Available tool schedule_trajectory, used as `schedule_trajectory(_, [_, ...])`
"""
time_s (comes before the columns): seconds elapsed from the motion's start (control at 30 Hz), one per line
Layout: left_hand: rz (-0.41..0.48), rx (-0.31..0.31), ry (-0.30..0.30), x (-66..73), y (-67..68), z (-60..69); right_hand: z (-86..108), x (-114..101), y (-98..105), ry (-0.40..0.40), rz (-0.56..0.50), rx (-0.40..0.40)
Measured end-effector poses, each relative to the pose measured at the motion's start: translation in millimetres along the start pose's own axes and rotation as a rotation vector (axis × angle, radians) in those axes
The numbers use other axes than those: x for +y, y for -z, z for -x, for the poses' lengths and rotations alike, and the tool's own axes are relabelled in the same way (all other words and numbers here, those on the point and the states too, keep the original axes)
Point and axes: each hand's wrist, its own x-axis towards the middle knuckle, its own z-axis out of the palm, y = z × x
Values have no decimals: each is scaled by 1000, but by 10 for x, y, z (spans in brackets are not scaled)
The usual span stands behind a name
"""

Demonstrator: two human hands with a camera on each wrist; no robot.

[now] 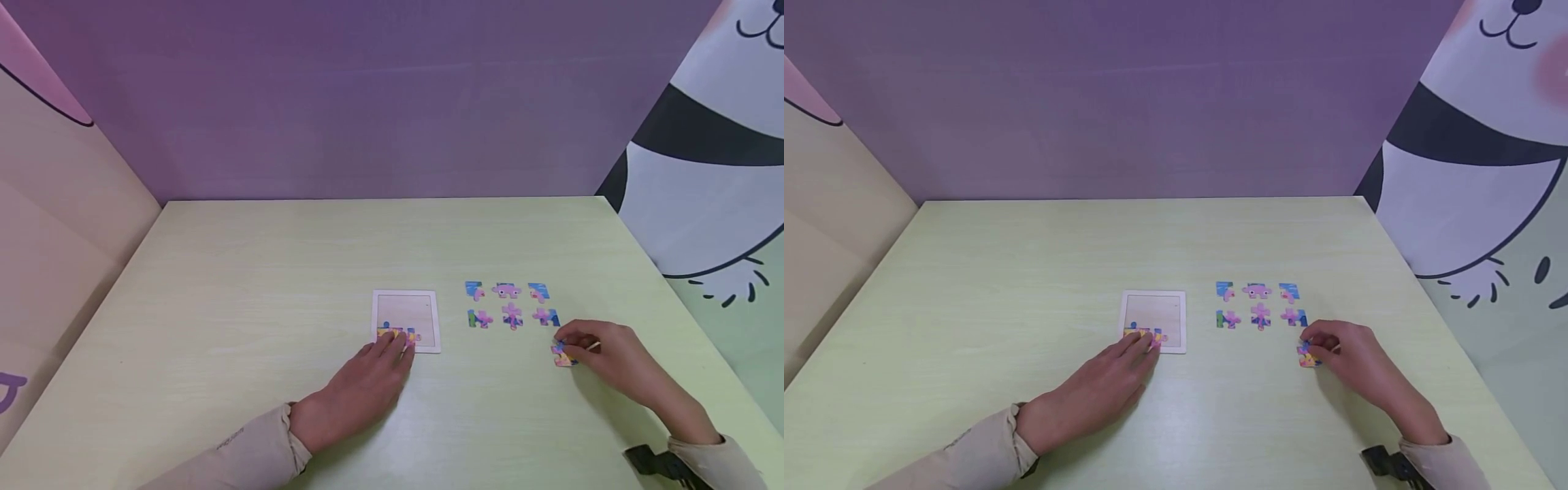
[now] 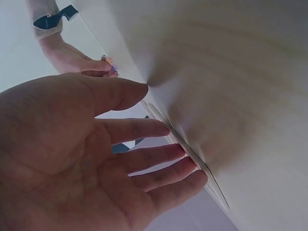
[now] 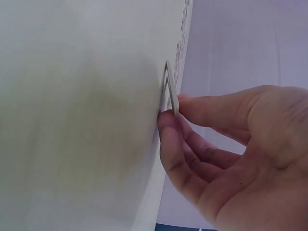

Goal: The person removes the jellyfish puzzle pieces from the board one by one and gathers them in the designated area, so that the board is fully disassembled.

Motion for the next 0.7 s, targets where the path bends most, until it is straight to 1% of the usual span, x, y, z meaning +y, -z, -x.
schedule_trajectory(0.2, [-11,18,-13,-10,2,9,-19,-1,-13,17,-20,-3])
schedule_trajectory(0.4, [-27,40,-28,-22,-3,25,-35,-20,-15,29,-9,-13])
schedule_trajectory(0.57, [-18,55,-33,-32,-6,25,-44,-32,-14,32,-2,-23])
schedule_trajectory(0.7, [2,50,-34,-38,-1,23,-60,-20,-13,22,-2,-43])
